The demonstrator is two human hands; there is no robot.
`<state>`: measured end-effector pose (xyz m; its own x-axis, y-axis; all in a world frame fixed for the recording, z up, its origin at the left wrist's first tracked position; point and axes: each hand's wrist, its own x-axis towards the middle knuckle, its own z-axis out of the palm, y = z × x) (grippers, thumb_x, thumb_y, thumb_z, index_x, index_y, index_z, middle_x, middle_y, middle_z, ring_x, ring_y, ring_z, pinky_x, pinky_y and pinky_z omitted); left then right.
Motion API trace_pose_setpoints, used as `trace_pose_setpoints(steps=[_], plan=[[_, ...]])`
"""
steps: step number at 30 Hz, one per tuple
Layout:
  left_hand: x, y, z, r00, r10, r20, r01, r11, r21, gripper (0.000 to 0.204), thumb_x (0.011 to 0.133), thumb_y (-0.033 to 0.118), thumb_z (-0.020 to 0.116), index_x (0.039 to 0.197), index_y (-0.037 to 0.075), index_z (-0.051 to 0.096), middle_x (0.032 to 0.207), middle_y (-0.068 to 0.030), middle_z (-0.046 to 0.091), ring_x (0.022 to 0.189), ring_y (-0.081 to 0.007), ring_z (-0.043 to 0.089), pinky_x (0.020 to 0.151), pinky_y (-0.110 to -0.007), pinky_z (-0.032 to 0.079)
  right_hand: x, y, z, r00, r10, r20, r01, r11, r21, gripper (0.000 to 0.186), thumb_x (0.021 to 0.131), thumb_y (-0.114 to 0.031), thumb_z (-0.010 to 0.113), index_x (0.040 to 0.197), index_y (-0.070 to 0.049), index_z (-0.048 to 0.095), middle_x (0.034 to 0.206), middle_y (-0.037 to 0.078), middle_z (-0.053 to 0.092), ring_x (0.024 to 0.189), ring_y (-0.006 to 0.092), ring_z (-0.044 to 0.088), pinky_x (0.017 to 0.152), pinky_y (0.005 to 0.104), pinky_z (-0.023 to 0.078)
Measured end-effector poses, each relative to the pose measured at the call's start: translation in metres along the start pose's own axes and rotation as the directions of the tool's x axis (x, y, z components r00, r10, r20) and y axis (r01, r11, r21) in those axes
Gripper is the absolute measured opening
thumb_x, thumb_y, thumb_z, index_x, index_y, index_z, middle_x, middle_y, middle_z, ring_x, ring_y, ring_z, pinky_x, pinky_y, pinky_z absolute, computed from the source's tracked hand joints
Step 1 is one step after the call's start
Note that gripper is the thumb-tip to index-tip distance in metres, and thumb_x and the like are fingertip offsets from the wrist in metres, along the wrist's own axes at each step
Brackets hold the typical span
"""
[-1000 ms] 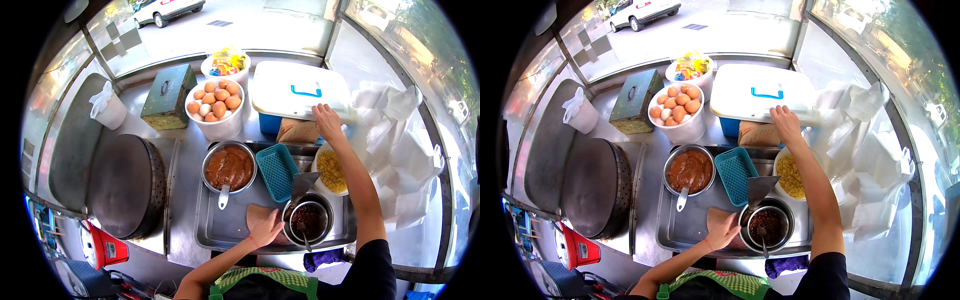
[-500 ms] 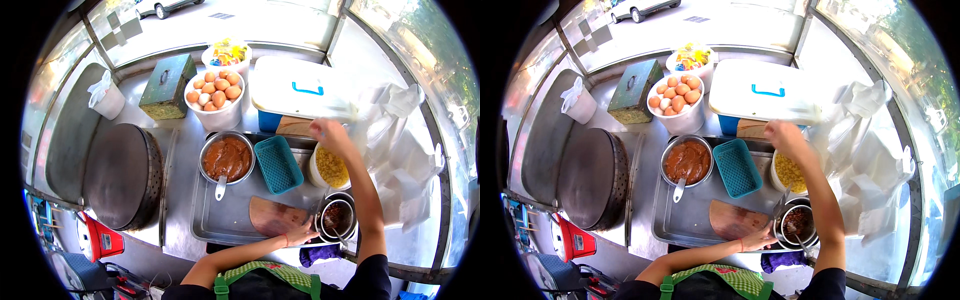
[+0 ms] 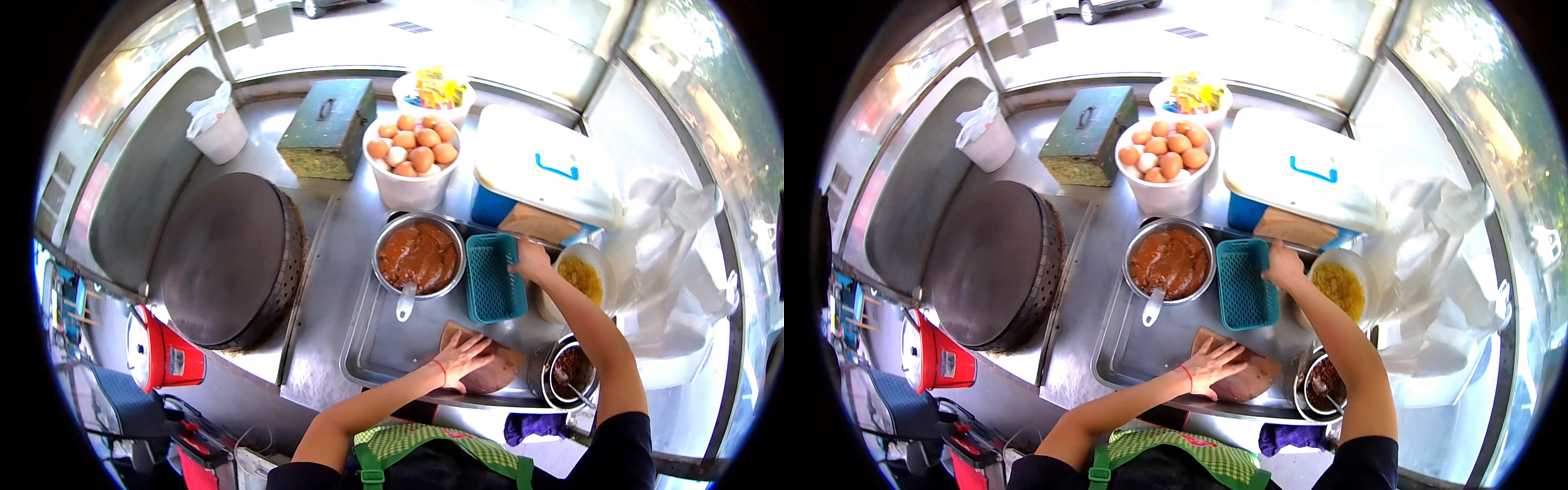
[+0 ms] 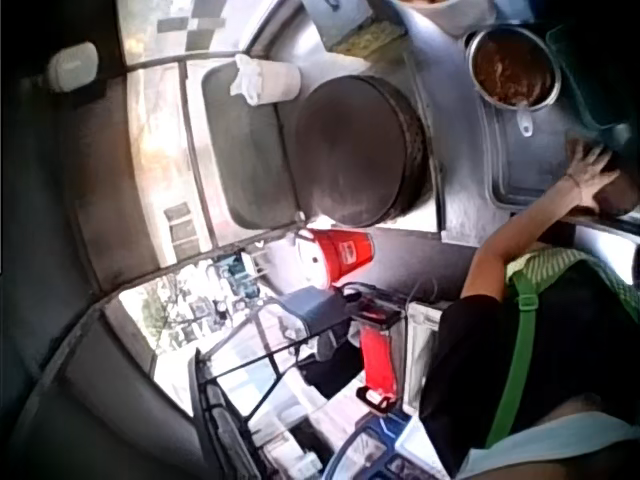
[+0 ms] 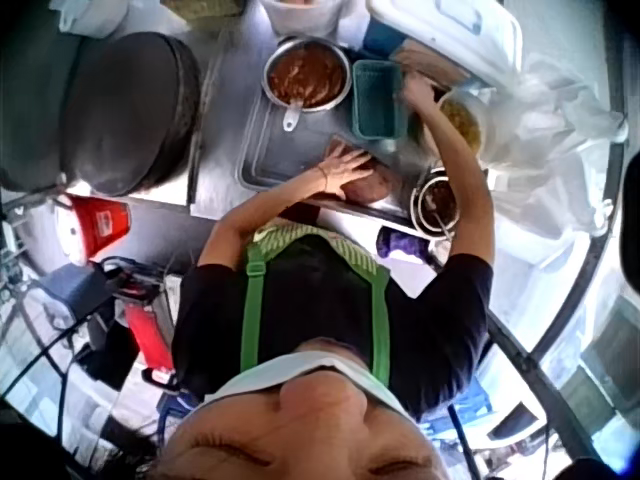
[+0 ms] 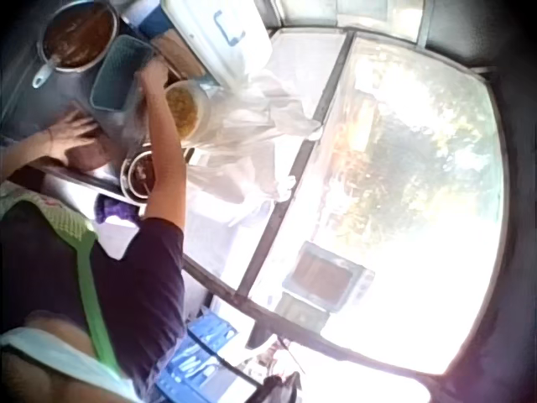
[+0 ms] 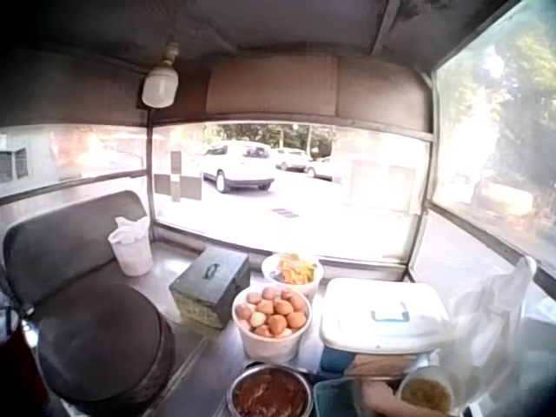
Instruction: The person organizes a mobile food cart by retrieving ingredients and tools from storage compartments. They place a pot of sauce, a container of noodles, and a bowl of eggs onto the stainless steel counter. The person then cleans the counter surface with a cloth and sharpens a large cleaver using a sharpening steel.
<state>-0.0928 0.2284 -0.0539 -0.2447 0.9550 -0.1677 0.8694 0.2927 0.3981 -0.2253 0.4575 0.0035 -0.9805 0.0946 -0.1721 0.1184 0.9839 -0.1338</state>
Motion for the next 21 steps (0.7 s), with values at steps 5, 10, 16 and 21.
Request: trace_pose_setpoints(steps=[5,10,16,21], plan=[[0.011,0.001,-0.018,0.981,-0.012,0.196,-0.028,0.979,0.203,0.109,0.043,0.043,0.078,0.133,0.019,0.022,0.138,-0.0184,0.014,0.126,-0.0386,0.013,0.09,-0.059,0.028,-0.009,0.012,-0.001,0.971,-0.007,0.24,-0.012,0.997,0.077,0.031,0.057,-0.018,0.072,0.079,0.002,0.06,0.078,0.019,0.061,0.079,0.0311,0.059,0.072,0.0379,0.047],[-0.004,0.009,-0.015,0.963,0.019,0.269,-0.138,0.892,0.431,0.102,0.05,0.037,0.073,0.132,0.008,0.021,0.13,-0.0316,0.022,0.119,-0.0444,0.027,0.085,-0.051,0.037,-0.024,0.007,-0.004,0.969,-0.145,0.2,0.156,0.987,-0.042,0.027,0.059,-0.012,0.067,0.082,0.0,0.059,0.083,0.019,0.06,0.082,0.0334,0.057,0.074,0.0401,0.045],[0.001,-0.006,0.034,0.988,0.133,0.08,-0.155,0.823,0.547,0.052,0.083,0.026,0.037,0.133,0.018,0.023,0.129,-0.0314,0.026,0.117,-0.0431,0.031,0.079,-0.053,0.04,-0.033,-0.003,-0.01,0.931,-0.322,0.169,0.341,0.935,-0.096,0.023,0.062,-0.011,0.063,0.083,-0.004,0.056,0.083,0.016,0.059,0.083,0.0338,0.056,0.071,0.0423,0.045],[-0.004,-0.018,0.035,0.96,0.277,-0.022,-0.215,0.79,0.574,0.046,0.085,0.023,0.031,0.13,0.017,0.028,0.126,-0.0306,0.031,0.113,-0.0421,0.038,0.075,-0.05,0.043,-0.037,-0.034,-0.018,0.928,-0.309,0.208,0.346,0.922,-0.175,0.017,0.068,-0.014,0.06,0.082,-0.007,0.054,0.083,0.014,0.059,0.083,0.0321,0.056,0.07,0.0422,0.045]])
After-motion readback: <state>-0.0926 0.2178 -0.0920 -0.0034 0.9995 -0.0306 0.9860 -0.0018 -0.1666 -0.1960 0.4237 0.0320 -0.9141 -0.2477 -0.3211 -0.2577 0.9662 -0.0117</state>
